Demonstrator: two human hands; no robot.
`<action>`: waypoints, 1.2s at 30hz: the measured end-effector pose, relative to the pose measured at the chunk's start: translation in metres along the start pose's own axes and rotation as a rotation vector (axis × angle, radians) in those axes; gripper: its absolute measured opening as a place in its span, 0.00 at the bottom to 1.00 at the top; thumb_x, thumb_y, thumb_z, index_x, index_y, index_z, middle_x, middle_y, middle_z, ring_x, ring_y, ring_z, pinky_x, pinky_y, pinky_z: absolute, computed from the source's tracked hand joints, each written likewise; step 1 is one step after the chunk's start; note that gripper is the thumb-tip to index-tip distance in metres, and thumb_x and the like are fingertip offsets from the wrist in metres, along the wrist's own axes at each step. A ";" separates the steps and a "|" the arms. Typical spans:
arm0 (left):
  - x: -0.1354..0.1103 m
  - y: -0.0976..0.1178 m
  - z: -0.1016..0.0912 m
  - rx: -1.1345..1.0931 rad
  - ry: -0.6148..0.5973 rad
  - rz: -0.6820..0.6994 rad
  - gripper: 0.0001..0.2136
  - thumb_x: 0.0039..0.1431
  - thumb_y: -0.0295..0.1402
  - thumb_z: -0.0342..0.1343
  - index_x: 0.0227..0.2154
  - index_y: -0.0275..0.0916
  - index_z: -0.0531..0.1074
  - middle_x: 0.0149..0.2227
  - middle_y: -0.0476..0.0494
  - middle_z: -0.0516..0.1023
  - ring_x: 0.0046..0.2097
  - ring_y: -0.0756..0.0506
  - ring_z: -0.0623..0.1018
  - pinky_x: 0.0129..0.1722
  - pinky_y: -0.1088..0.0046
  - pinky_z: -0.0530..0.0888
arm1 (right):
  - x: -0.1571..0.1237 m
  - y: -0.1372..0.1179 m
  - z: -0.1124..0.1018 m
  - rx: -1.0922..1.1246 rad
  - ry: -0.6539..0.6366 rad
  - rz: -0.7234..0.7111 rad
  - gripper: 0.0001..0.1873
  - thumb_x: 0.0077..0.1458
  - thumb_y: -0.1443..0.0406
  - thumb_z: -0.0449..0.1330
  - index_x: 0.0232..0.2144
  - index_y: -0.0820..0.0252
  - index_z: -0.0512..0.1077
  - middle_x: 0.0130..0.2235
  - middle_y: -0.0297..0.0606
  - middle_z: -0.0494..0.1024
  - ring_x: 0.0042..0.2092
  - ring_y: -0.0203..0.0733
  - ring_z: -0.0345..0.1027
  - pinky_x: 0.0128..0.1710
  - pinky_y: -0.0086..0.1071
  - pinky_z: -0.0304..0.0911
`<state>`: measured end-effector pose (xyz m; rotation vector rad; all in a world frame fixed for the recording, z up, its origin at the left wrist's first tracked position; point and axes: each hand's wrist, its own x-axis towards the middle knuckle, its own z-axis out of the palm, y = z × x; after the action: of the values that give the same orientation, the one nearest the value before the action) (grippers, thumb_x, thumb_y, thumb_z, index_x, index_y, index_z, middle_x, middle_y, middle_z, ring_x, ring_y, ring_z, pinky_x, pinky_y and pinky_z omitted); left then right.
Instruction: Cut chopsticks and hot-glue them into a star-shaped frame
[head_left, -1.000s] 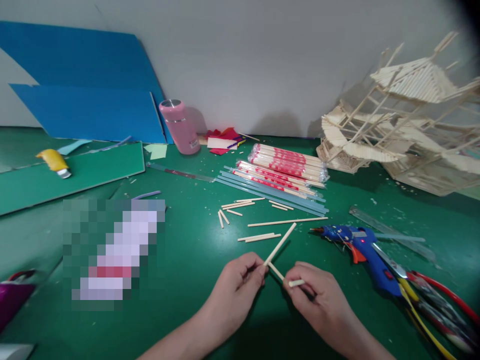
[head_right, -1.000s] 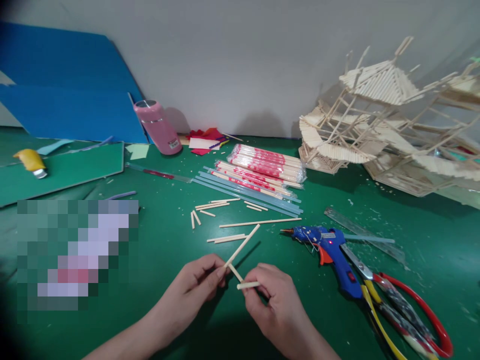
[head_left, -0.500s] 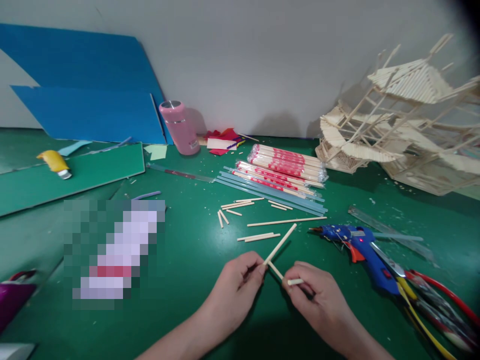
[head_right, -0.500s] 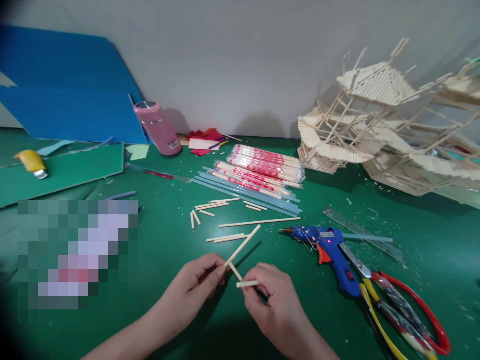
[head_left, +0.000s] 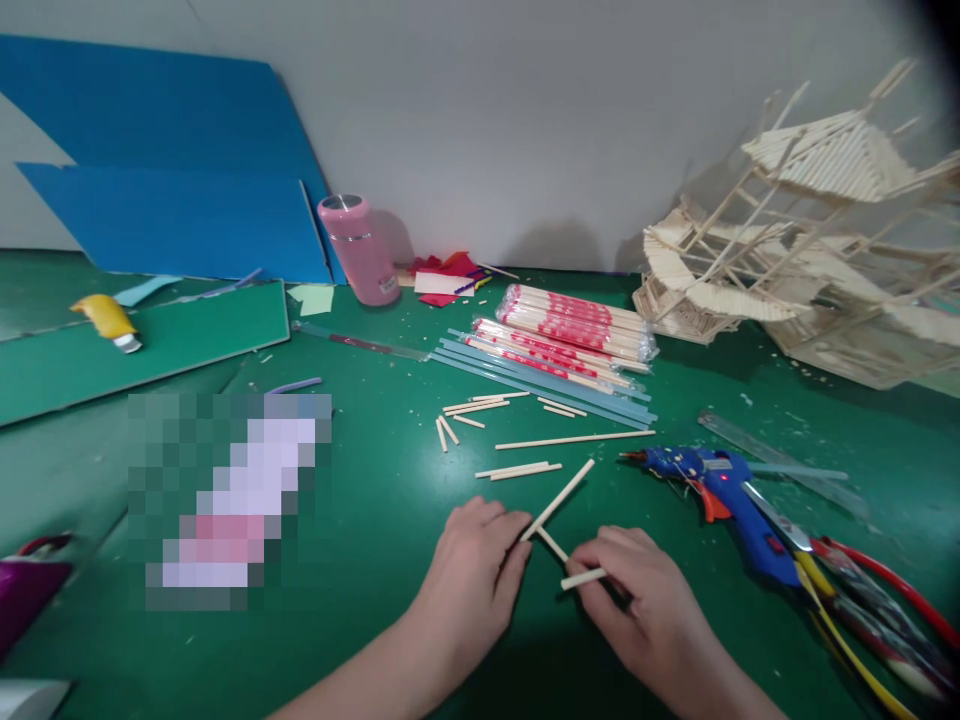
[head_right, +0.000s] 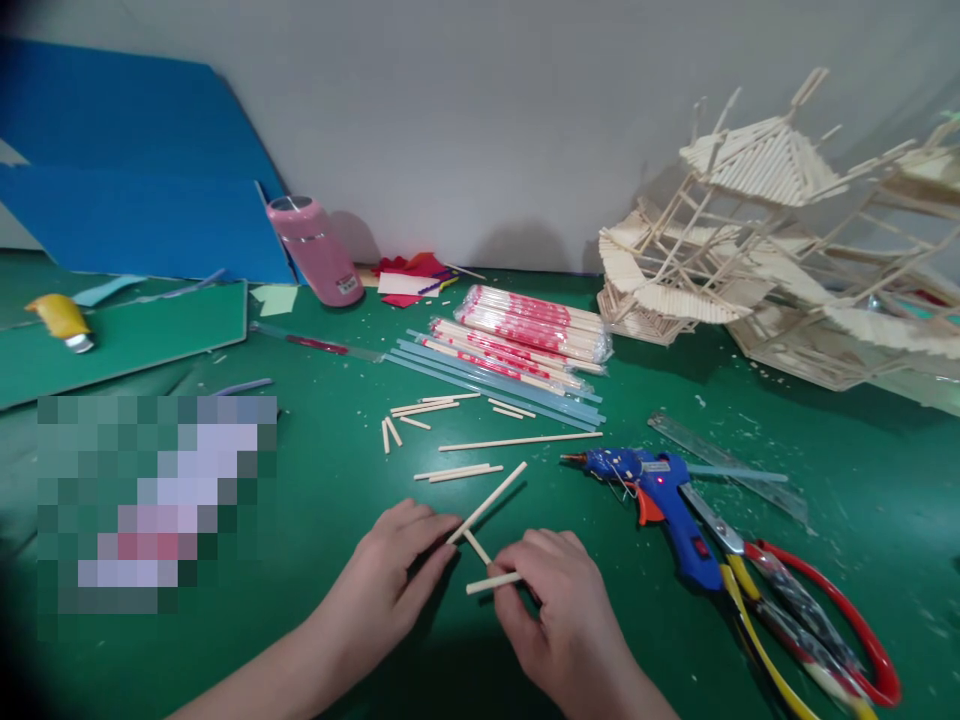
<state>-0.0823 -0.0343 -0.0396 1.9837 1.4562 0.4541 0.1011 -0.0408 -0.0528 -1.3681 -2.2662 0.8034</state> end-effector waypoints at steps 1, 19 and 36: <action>0.000 -0.001 0.001 0.014 0.008 0.010 0.09 0.56 0.27 0.44 0.31 0.38 0.70 0.28 0.44 0.69 0.33 0.45 0.67 0.35 0.68 0.64 | -0.001 0.000 0.000 -0.015 0.004 -0.007 0.06 0.51 0.69 0.51 0.26 0.57 0.66 0.25 0.33 0.67 0.28 0.37 0.58 0.28 0.30 0.48; -0.003 -0.009 0.019 0.213 0.123 0.135 0.12 0.58 0.27 0.41 0.26 0.36 0.69 0.27 0.44 0.67 0.30 0.46 0.66 0.30 0.69 0.66 | -0.003 -0.007 0.004 -0.092 0.036 -0.050 0.04 0.51 0.69 0.50 0.25 0.59 0.64 0.25 0.34 0.65 0.28 0.38 0.55 0.28 0.32 0.45; -0.006 -0.011 0.024 0.254 0.147 0.196 0.12 0.58 0.26 0.40 0.31 0.35 0.69 0.28 0.43 0.66 0.31 0.46 0.64 0.30 0.69 0.66 | -0.004 -0.004 0.012 -0.161 0.101 -0.028 0.06 0.52 0.67 0.50 0.25 0.59 0.65 0.24 0.34 0.65 0.28 0.38 0.55 0.28 0.32 0.45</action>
<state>-0.0776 -0.0441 -0.0637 2.3521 1.4743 0.5307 0.0935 -0.0486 -0.0595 -1.4091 -2.3075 0.5402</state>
